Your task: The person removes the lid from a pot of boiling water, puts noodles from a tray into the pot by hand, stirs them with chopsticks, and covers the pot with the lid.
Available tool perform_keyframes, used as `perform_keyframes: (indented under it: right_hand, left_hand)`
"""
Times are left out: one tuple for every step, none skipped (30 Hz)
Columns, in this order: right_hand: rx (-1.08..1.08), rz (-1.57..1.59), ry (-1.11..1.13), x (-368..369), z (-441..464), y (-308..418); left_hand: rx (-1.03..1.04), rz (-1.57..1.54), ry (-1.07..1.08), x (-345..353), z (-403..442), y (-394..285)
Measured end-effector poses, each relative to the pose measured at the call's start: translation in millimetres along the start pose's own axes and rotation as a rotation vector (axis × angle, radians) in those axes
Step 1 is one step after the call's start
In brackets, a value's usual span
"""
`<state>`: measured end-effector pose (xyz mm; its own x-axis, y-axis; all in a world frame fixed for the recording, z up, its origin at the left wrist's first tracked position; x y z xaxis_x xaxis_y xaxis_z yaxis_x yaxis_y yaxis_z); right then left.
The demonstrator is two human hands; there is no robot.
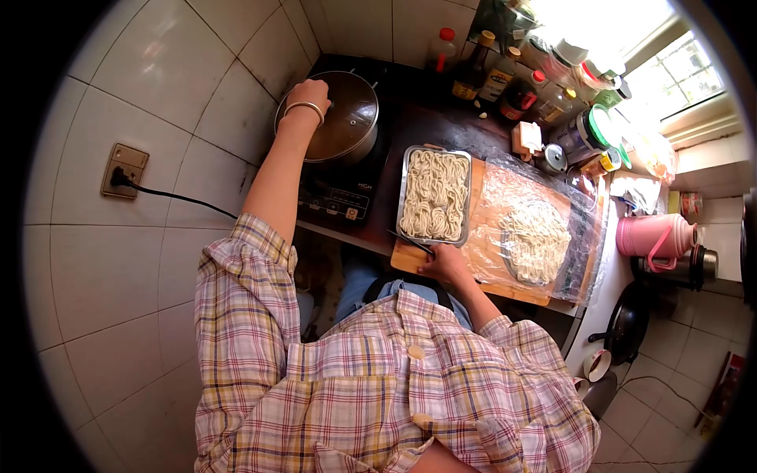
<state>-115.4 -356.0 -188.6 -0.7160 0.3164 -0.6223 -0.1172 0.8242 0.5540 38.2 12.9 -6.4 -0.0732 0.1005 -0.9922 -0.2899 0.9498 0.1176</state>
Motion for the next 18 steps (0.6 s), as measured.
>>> perform_keyframes:
  right_hand:
    - [0.004, -0.005, 0.008, 0.3, 0.3, -0.3]
    - [0.004, -0.005, 0.008, -0.1, 0.0, 0.1]
    - [0.002, -0.001, 0.01, -0.7, -0.7, 0.8]
    - [0.0, 0.003, 0.011, -1.0, -1.1, 1.1]
    - [0.0, 0.003, 0.011, -0.8, -1.5, 0.6]
    - [-0.019, 0.011, -0.002, -0.8, -1.9, 0.6]
    - [-0.037, 0.019, -0.015, -0.9, -2.1, 0.7]
    - [-0.037, 0.019, -0.015, -0.6, -1.9, 0.3]
    - [-0.035, 0.02, -0.012, -0.1, -1.6, -0.1]
    - [-0.032, 0.021, -0.01, 0.1, -1.4, -0.3]
    - [-0.033, 0.021, -0.01, -0.3, -1.5, 0.1]
    - [-0.034, 0.02, -0.009, -0.8, -1.9, 0.8]
    - [-0.036, 0.02, -0.008, -1.1, -2.2, 1.2]
    - [-0.036, 0.02, -0.008, -1.1, -1.9, 1.3]
    - [-0.025, 0.014, -0.004, -0.8, -1.4, 1.0]
    - [-0.015, 0.008, 0.0, -0.6, -1.1, 0.8]
    - [-0.015, 0.008, 0.0, -1.0, -1.5, 1.4]
    - [-0.018, 0.001, -0.003, -1.9, -2.3, 2.5]
  left_hand:
    - [-0.005, -0.004, 0.003, -1.4, -1.0, -0.4]
    - [-0.005, -0.004, 0.003, -1.4, -1.0, -0.4]
    - [-0.003, 0.0, 0.006, -1.3, -0.9, -0.4]
    - [-0.001, 0.005, 0.008, -1.3, -0.9, -0.4]
    - [-0.001, 0.004, 0.008, -0.5, -0.4, -0.1]
    - [0.001, 0.004, 0.001, 0.2, -0.1, 0.2]
    - [0.004, 0.003, -0.006, 0.8, 0.3, 0.4]
    - [0.004, 0.003, -0.006, 0.7, 0.3, 0.3]
    - [0.007, 0.005, -0.005, 0.7, 0.3, 0.1]
    - [0.01, 0.006, -0.004, 0.6, 0.4, -0.1]
    - [0.01, 0.006, -0.004, 0.3, 0.3, -0.1]
    - [0.012, 0.007, -0.004, 0.0, 0.1, -0.2]
    - [0.013, 0.007, -0.003, -0.3, -0.2, -0.3]
    - [0.013, 0.007, -0.004, -0.3, -0.5, -0.3]
    - [0.013, 0.007, -0.006, -0.5, -0.8, -0.4]
    - [0.014, 0.008, -0.008, -0.8, -1.0, -0.4]
    - [0.014, 0.008, -0.008, -0.4, -0.7, -0.1]
    - [0.022, 0.013, -0.012, -0.1, -0.5, 0.0]
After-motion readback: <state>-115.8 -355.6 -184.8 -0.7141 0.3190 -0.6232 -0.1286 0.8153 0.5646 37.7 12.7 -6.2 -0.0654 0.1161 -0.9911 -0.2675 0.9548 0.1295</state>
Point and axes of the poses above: each hand's wrist, its own z-axis towards the middle knuckle, its own x-axis out of the palm, y = z × x, the point moved 4 cm from there along z, towards the middle knuckle, and after that the axes turned 4 degrees about z, right-handed, at the moved point
